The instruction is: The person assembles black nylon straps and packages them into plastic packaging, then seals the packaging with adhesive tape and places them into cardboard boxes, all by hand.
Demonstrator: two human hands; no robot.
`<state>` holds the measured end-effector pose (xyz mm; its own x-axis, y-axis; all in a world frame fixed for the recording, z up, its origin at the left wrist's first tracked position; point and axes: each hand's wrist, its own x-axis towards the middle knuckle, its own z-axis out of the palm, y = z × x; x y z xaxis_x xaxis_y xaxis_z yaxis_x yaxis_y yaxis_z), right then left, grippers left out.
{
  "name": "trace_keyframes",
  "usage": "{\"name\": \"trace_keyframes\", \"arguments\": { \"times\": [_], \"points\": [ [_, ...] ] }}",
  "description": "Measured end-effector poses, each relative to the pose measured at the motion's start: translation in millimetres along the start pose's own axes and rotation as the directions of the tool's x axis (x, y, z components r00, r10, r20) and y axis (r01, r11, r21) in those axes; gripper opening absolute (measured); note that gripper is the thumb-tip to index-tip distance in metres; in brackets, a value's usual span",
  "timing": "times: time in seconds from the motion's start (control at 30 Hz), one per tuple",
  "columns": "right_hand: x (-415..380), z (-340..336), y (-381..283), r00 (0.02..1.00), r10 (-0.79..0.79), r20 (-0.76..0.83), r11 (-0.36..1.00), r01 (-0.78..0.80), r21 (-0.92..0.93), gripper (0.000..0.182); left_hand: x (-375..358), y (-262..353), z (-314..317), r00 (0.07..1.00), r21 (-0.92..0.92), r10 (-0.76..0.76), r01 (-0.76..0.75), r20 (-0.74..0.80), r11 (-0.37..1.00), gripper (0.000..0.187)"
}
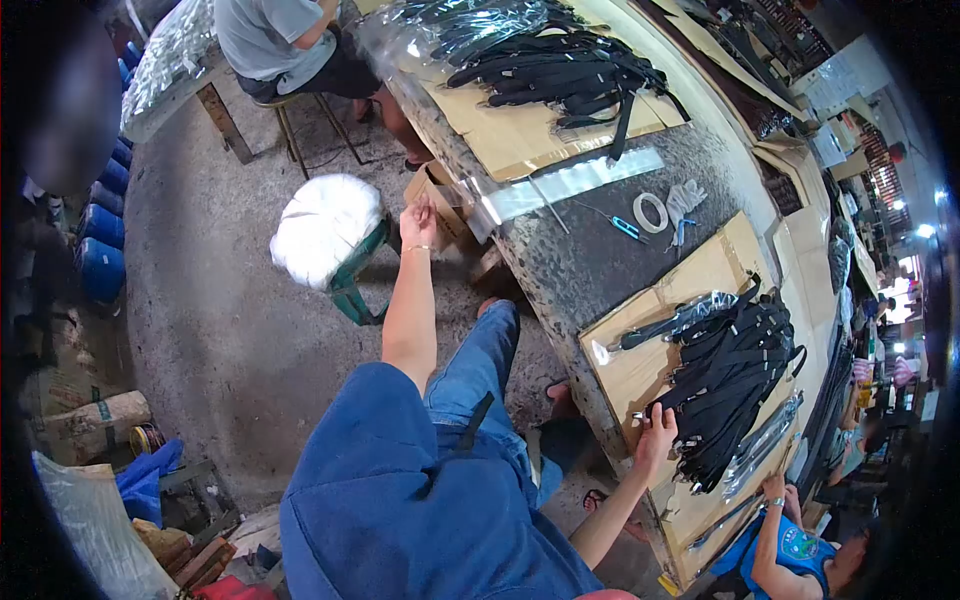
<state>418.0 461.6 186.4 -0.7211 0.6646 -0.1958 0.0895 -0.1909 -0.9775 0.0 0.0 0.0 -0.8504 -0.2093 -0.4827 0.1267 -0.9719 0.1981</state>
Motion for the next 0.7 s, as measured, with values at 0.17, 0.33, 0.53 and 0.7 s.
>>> {"name": "trace_keyframes", "arguments": {
  "times": [0.17, 0.33, 0.53, 0.7],
  "points": [
    [-2, 4, -2, 0.999, -0.002, -0.034, 1.0, 0.002, 0.016, 0.008, -25, 34, 18, 0.975, 0.052, 0.216, -0.218, 0.051, 0.974, 0.035],
    [-17, 19, -41, 0.978, -0.163, -0.127, 0.272, -0.079, -0.959, 0.024, -136, 109, 93, 0.817, 0.025, 0.498, -0.527, 0.292, 0.85, 0.023],
    [-78, 127, -88, 0.973, -0.127, 0.194, 0.836, 0.21, -0.508, 0.047, -323, 76, 136, 0.615, 0.612, -0.251, -0.492, 0.747, 0.619, 0.018],
    [-93, 224, -60, 0.649, 0.067, 0.757, 0.963, -0.24, 0.121, 0.053, -420, 2, 98, 0.345, 0.852, -0.789, -0.336, 0.508, 0.401, 0.012]
  ]
}}
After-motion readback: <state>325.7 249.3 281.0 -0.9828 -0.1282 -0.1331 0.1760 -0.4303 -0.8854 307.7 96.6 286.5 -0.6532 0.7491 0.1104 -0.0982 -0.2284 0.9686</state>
